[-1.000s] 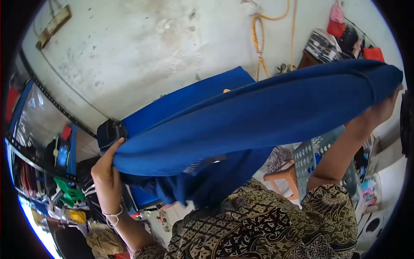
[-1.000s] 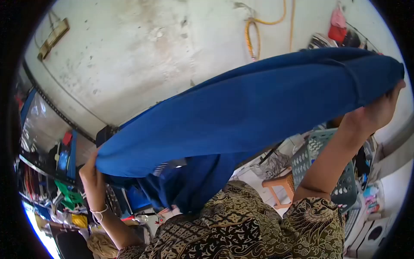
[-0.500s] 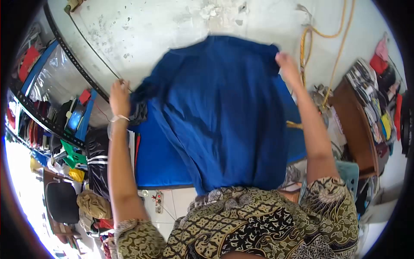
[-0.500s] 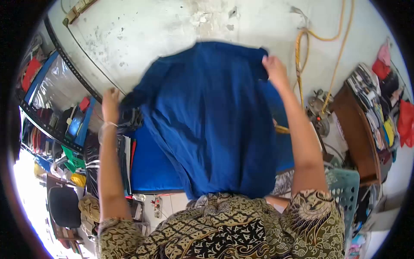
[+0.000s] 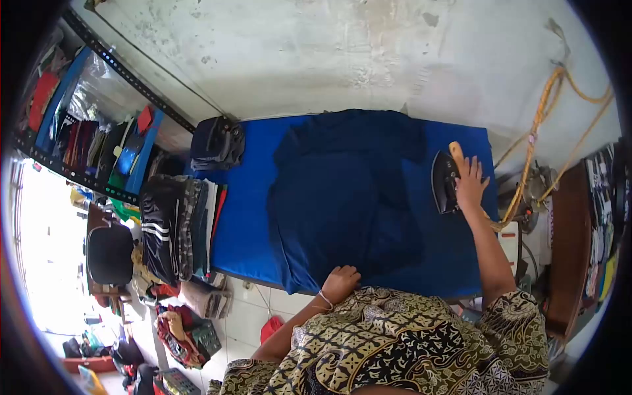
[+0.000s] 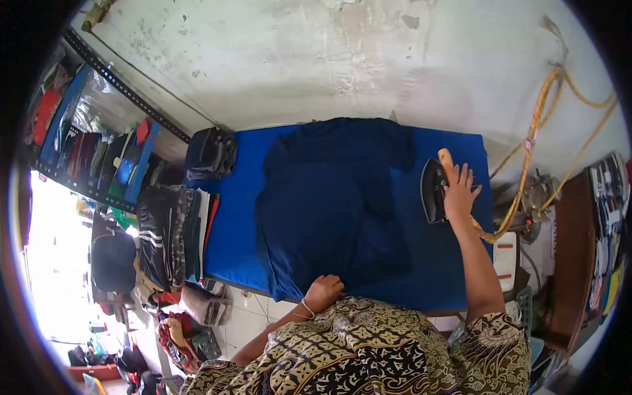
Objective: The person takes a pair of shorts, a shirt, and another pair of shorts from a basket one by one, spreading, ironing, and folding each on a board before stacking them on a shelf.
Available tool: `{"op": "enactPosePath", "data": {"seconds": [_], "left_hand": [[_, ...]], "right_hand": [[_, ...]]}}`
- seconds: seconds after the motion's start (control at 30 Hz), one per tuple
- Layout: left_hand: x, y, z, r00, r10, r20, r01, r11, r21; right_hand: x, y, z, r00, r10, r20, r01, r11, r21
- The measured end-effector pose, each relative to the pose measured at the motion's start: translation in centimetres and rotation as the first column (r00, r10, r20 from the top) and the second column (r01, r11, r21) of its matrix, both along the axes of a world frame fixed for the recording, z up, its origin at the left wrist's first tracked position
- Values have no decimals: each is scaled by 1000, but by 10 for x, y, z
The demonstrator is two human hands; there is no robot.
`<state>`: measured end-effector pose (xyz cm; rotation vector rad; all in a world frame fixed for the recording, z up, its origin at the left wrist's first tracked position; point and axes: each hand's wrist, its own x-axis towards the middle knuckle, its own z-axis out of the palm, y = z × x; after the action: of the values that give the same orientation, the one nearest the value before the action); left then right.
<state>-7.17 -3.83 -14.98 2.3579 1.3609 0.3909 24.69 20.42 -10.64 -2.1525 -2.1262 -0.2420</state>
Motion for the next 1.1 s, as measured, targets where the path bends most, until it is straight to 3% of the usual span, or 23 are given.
{"op": "enactPosePath", "data": {"seconds": [0.07, 0.1, 0.13, 0.23, 0.27, 0.33, 0.4, 0.43, 0.47, 0.57, 0.6, 0.63, 0.7, 0.73, 0.77, 0.8, 0.83, 0.87, 0.9, 0.93, 0.97, 1.07, 1.1], "left_hand": [[-1, 0, -2, 1000, 28, -8, -28, 999, -17], [-3, 2, -2, 984, 129, 123, -124, 991, -47], [-6, 3, -1, 941, 229, 248, -213, 973, -89], [-8, 13, 33, 819, 484, 308, -444, 875, -194], [-8, 20, 47, 816, 491, 307, -454, 871, -188], [-2, 31, 87, 786, 492, 374, -493, 864, -103], [3, 37, 150, 792, 482, 374, -236, 807, -541], [7, 35, 161, 840, 261, 475, -110, 940, -322], [9, 30, 170, 860, 14, 510, 28, 997, -75], [4, -4, 238, 571, -234, 787, 501, 859, -109], [-11, -17, 258, 466, -231, 854, 633, 761, -140], [-37, -25, 270, 475, -246, 845, 621, 774, -124], [-98, -38, 298, 577, -263, 773, 182, 964, 192], [-132, -34, 289, 550, -74, 832, -153, 970, 188], [-152, -42, 317, 500, 404, 766, -597, 802, -33], [-160, -47, 311, 493, 396, 775, -607, 795, -20], [-165, -45, 297, 812, 207, 545, -451, 815, 363], [-164, -41, 280, 984, 55, 170, -152, 754, 639], [-139, -45, 252, 955, -235, 182, 146, 905, 400], [-111, -41, 210, 855, -484, 187, 494, 869, -12], [-84, -38, 169, 775, -583, 246, 621, 625, -473], [-62, -6, 45, 716, -386, 582, 592, 777, -213], [-78, 0, 70, 673, -195, 714, 463, 863, -201]], "right_hand": [[-11, -1, 16, 979, 201, 37, -204, 965, 165], [-27, -16, 32, 907, 418, -49, -391, 880, 271], [-41, -34, 32, 806, 533, -257, -506, 846, 169], [-82, -115, 22, 284, 698, -657, -865, 482, 139], [-102, -146, 30, 161, 542, -825, -894, 434, 110], [-137, -176, 30, 120, 448, -886, -910, 405, 82], [-166, -184, 25, 81, -260, -962, -778, 587, -224], [-176, -180, 27, -30, -420, -907, -724, 634, -270], [-181, -176, 34, -122, -456, -881, -694, 674, -253], [-191, -159, 82, -289, -413, -863, -642, 753, -145], [-193, -159, 101, -315, -369, -874, -625, 774, -101], [-199, -158, 117, -329, -323, -888, -616, 786, -57], [-225, -152, 149, -342, -230, -911, -611, 791, 30], [-239, -148, 160, -340, -188, -922, -610, 790, 64], [-254, -146, 171, -340, -159, -927, -613, 785, 90], [-271, -143, 181, -329, -128, -935, -623, 774, 113], [-289, -141, 188, -314, -104, -944, -638, 760, 129], [-303, -143, 192, -292, -84, -953, -652, 746, 134], [-319, -143, 189, -255, -77, -964, -669, 734, 118], [-333, -146, 184, -210, -75, -975, -685, 723, 92], [-341, -149, 179, -166, -76, -983, -702, 709, 63], [-354, -166, 170, -78, -62, -995, -723, 691, 14], [-349, -174, 173, -77, -63, -995, -720, 694, 12]]}}
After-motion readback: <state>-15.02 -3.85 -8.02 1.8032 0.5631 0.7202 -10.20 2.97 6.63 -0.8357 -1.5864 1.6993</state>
